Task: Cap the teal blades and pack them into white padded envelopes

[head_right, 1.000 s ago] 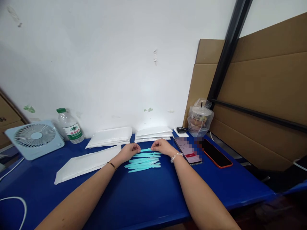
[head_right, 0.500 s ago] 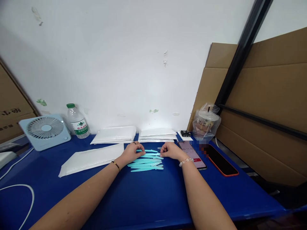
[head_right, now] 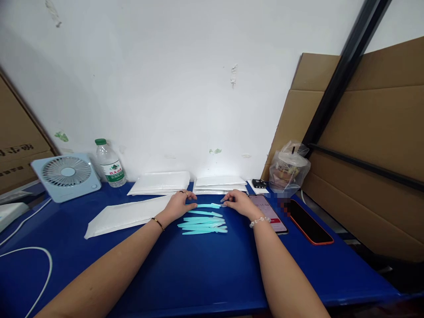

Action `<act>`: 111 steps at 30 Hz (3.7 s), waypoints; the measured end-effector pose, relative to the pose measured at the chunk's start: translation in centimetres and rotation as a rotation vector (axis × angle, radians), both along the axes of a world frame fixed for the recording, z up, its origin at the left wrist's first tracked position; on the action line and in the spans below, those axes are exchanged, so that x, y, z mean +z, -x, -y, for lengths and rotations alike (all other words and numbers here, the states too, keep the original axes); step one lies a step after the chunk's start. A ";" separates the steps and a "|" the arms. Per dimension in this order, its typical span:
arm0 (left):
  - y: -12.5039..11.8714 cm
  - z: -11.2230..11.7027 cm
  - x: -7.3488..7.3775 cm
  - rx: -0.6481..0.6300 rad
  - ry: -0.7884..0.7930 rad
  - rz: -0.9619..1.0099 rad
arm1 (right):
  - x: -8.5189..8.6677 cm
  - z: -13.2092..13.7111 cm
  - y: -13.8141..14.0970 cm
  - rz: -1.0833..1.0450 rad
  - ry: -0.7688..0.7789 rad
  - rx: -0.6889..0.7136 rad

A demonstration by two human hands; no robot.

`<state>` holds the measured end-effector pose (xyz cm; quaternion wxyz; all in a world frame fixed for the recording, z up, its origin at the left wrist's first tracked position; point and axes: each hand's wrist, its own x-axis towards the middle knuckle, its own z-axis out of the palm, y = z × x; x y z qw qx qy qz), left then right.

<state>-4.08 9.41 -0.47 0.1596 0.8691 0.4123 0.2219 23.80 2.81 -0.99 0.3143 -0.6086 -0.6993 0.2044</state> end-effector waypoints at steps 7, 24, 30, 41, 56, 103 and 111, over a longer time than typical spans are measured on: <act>-0.7 0.7 -0.9 -0.215 -0.036 0.001 | -0.1 -0.3 0.2 0.125 -0.060 0.119; -1.3 1.6 0.0 -0.148 -0.062 -0.085 | 1.7 1.7 2.8 0.029 0.130 0.201; -0.8 1.2 0.1 -0.019 -0.047 -0.031 | 1.5 1.4 1.2 -0.023 0.136 0.112; -0.6 1.4 0.6 -0.087 -0.052 -0.016 | 1.8 2.0 3.0 0.064 0.146 0.228; -1.1 2.0 1.5 -0.270 -0.009 -0.138 | 2.1 2.1 3.3 -0.060 0.235 0.226; -1.1 2.3 2.0 -0.227 0.030 -0.256 | 2.8 2.6 2.5 0.095 0.261 0.235; -0.7 2.1 2.5 -0.168 0.020 -0.203 | 2.6 2.2 1.5 0.050 0.182 0.006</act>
